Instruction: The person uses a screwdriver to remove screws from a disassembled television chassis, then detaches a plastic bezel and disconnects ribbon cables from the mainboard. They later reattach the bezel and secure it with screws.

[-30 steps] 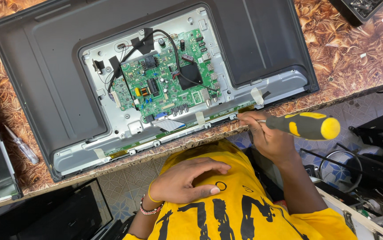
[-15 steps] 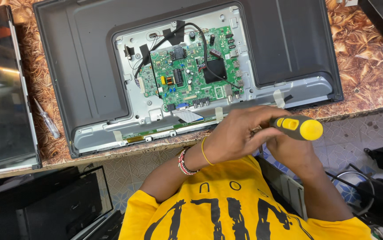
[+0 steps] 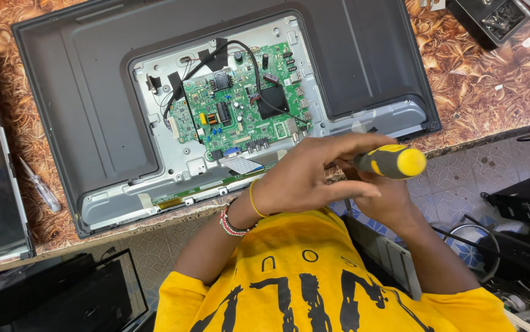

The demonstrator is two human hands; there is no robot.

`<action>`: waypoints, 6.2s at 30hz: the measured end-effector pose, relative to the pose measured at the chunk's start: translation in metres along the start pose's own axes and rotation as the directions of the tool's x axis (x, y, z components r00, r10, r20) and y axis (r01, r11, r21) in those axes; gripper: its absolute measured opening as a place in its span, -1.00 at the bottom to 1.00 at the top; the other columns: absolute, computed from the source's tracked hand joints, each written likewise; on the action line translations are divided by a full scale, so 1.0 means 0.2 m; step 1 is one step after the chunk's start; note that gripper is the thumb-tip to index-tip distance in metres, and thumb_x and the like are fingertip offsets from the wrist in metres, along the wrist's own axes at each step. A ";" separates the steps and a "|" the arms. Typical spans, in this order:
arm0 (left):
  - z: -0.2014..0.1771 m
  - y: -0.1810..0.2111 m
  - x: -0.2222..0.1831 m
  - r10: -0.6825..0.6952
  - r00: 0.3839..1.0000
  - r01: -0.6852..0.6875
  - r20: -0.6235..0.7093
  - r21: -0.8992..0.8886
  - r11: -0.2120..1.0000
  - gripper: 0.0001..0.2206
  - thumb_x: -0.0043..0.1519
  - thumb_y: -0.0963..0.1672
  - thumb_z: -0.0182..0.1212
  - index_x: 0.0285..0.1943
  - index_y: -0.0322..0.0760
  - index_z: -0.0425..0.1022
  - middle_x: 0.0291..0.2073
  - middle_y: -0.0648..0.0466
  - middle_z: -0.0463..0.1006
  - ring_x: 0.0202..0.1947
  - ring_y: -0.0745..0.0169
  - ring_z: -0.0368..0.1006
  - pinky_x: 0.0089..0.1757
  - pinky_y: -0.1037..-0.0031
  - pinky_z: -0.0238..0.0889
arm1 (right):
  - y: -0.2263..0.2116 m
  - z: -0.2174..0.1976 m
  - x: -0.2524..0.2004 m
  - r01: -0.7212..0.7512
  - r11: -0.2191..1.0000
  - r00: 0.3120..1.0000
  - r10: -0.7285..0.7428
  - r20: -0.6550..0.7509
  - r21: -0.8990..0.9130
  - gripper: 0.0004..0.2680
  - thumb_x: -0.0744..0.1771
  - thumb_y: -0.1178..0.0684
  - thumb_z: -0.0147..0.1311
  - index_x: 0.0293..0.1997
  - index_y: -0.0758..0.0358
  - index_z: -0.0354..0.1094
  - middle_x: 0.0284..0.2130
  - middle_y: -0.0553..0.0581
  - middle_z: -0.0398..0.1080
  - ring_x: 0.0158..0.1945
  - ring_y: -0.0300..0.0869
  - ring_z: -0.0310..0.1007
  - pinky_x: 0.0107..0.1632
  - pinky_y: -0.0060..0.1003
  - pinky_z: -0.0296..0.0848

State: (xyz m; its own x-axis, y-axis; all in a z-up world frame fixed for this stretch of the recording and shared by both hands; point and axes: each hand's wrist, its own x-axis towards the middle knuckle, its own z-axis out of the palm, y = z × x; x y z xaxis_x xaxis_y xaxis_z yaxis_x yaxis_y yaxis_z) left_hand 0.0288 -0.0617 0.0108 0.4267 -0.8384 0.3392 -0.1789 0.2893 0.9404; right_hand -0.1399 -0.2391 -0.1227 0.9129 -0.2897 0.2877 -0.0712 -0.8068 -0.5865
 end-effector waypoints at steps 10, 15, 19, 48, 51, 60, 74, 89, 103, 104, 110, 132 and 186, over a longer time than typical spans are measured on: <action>-0.04 -0.05 0.03 0.080 0.963 -0.132 0.258 0.194 0.972 -0.59 0.55 -0.02 -0.02 0.56 0.04 0.07 0.34 0.14 0.53 0.30 0.08 0.55 0.32 0.23 0.43 | -0.04 -0.09 0.04 -0.316 0.937 0.782 0.345 0.519 -0.147 -0.81 0.38 -0.02 -0.14 -0.25 0.29 0.32 -0.42 0.25 0.42 -0.30 0.03 0.45 -0.28 0.00 0.31; 0.04 0.01 0.06 0.080 0.983 -0.113 0.163 0.207 0.972 -0.77 0.37 -0.03 0.08 0.07 -0.22 0.30 -0.15 0.05 0.37 -0.12 0.10 0.34 -0.03 0.33 0.26 | -0.01 -0.03 0.01 -0.129 0.990 0.934 0.142 0.328 -0.061 -0.92 0.33 0.00 0.09 -0.24 0.12 0.37 -0.50 0.04 0.34 -0.37 -0.14 0.35 -0.37 -0.19 0.32; 0.13 -0.07 0.06 0.048 0.998 -0.037 -0.027 0.322 0.946 -0.52 -0.02 -0.15 0.53 -0.18 -0.05 0.16 -0.43 0.20 0.21 -0.35 0.19 0.18 -0.12 0.39 0.06 | 0.07 0.04 -0.06 -0.039 0.981 0.940 0.101 0.325 -0.192 -0.92 0.34 -0.01 0.09 -0.25 0.09 0.38 -0.50 0.01 0.36 -0.36 -0.14 0.38 -0.34 -0.19 0.34; 0.01 -0.30 -0.46 -0.595 0.712 0.653 0.374 -0.040 0.756 -0.65 0.25 -0.02 0.32 0.08 -0.33 0.55 -0.26 -0.05 0.64 -0.30 0.15 0.57 -0.29 0.39 0.44 | -0.41 -0.22 0.23 -0.150 0.977 0.983 0.131 0.132 0.152 -0.91 0.45 0.18 -0.07 0.05 0.35 0.26 -0.05 0.27 0.59 0.07 0.08 0.59 0.00 -0.22 0.57; 0.07 -0.42 -0.51 -0.532 0.782 0.620 0.324 -0.323 0.715 -0.66 0.34 -0.10 0.22 0.21 -0.44 0.45 -0.21 -0.13 0.61 -0.28 0.20 0.53 -0.19 0.44 0.46 | -0.45 -0.24 0.25 -0.072 0.960 0.996 0.057 0.061 0.269 -0.92 0.45 0.25 -0.12 -0.02 0.50 0.22 -0.09 0.53 0.53 -0.02 0.27 0.58 -0.05 -0.02 0.58; 0.12 -0.53 -0.63 -0.542 0.810 0.419 0.226 -0.868 0.265 -0.55 0.53 0.02 -0.20 0.08 -0.53 0.41 -0.48 0.05 0.47 -0.58 0.47 0.43 -0.52 0.66 0.39 | -0.58 -0.19 0.15 -0.195 0.785 0.978 0.108 0.180 0.588 -0.89 0.44 0.18 -0.19 -0.04 0.46 0.17 -0.08 0.51 0.56 -0.07 0.19 0.64 -0.02 0.00 0.63; -0.09 -0.24 -0.71 -0.652 0.667 0.428 -0.360 -0.532 0.731 -0.65 0.47 -0.06 -0.12 -0.29 -0.37 0.45 -0.60 0.08 0.19 -0.64 0.45 0.07 -0.58 0.63 0.04 | -0.60 -0.03 0.32 0.060 0.944 0.988 -0.103 0.117 0.323 -0.91 0.44 0.24 -0.08 0.01 0.43 0.31 -0.13 0.41 0.56 -0.01 0.25 0.57 0.00 0.05 0.60; -0.12 0.16 -0.38 -0.162 0.914 0.179 -0.372 0.010 0.984 -0.78 0.30 -0.08 0.17 -0.02 -0.31 0.57 -0.56 0.11 0.29 -0.60 0.45 0.18 -0.47 0.50 0.23 | -0.51 -0.03 0.26 -0.014 0.983 0.928 -0.056 0.369 0.183 -0.78 0.44 0.00 -0.15 0.08 0.20 0.42 -0.02 0.22 0.55 0.11 0.13 0.52 0.13 0.04 0.50; 0.10 0.00 -0.28 0.083 0.898 0.122 -0.431 0.427 0.896 -0.82 0.02 -0.15 0.43 -0.38 -0.20 0.46 -0.56 0.09 0.27 -0.51 -0.06 0.36 -0.43 0.27 0.24 | -0.36 0.12 0.13 -0.417 0.779 0.838 0.130 0.530 0.468 -0.87 0.25 0.09 0.28 -0.17 0.09 0.53 -0.21 -0.01 0.58 -0.13 -0.25 0.57 -0.17 -0.34 0.58; 0.12 0.00 -0.26 0.139 0.888 0.117 -0.438 0.509 0.853 -0.83 -0.02 -0.22 0.33 -0.46 -0.16 0.38 -0.57 0.10 0.24 -0.50 -0.03 0.33 -0.42 0.27 0.22 | -0.37 0.12 0.13 -0.396 0.798 0.845 0.123 0.521 0.454 -0.87 0.26 0.09 0.26 -0.16 0.09 0.53 -0.20 -0.01 0.57 -0.12 -0.24 0.56 -0.15 -0.33 0.57; 0.04 0.15 -0.24 -0.109 0.957 0.193 -0.268 0.311 0.931 -0.45 -0.10 -0.13 0.49 0.09 -0.20 0.39 -0.30 -0.09 0.41 -0.24 -0.26 0.45 -0.20 0.07 0.38 | -0.33 0.09 0.10 -0.305 0.867 0.867 0.082 0.491 0.394 -0.88 0.27 0.07 0.20 -0.15 0.09 0.52 -0.18 -0.03 0.56 -0.09 -0.21 0.55 -0.08 -0.32 0.54; -0.05 0.08 -0.32 -0.139 0.981 0.170 -0.137 0.250 0.953 -0.71 0.31 -0.03 0.25 0.19 -0.05 0.57 -0.35 0.13 0.43 -0.40 0.34 0.35 -0.32 0.55 0.18 | -0.24 0.15 0.12 0.086 0.981 0.896 -0.152 0.417 0.172 -0.84 0.34 0.00 0.01 -0.09 0.09 0.50 -0.10 -0.07 0.52 0.04 -0.11 0.51 0.15 -0.29 0.44; -0.22 -0.05 -1.16 -0.601 0.467 0.236 -0.649 -0.563 0.792 -0.69 0.41 -0.06 -0.03 -0.28 -0.37 0.44 -0.53 0.22 0.09 -0.54 0.56 0.03 -0.53 0.73 0.03 | -0.90 0.30 0.40 0.079 0.922 0.847 -0.262 0.462 0.378 -0.84 0.43 0.15 -0.05 0.03 0.32 0.48 -0.15 0.34 0.58 -0.05 0.19 0.59 0.00 0.01 0.58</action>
State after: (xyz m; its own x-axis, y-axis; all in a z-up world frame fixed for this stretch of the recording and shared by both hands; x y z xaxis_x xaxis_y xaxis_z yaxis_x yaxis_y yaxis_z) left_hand -0.0302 0.1504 -0.0765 0.8820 -0.2660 -0.3891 0.4583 0.2912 0.8397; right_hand -0.0291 -0.0855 -0.0394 0.9779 0.2036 0.0478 0.1586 -0.5726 -0.8044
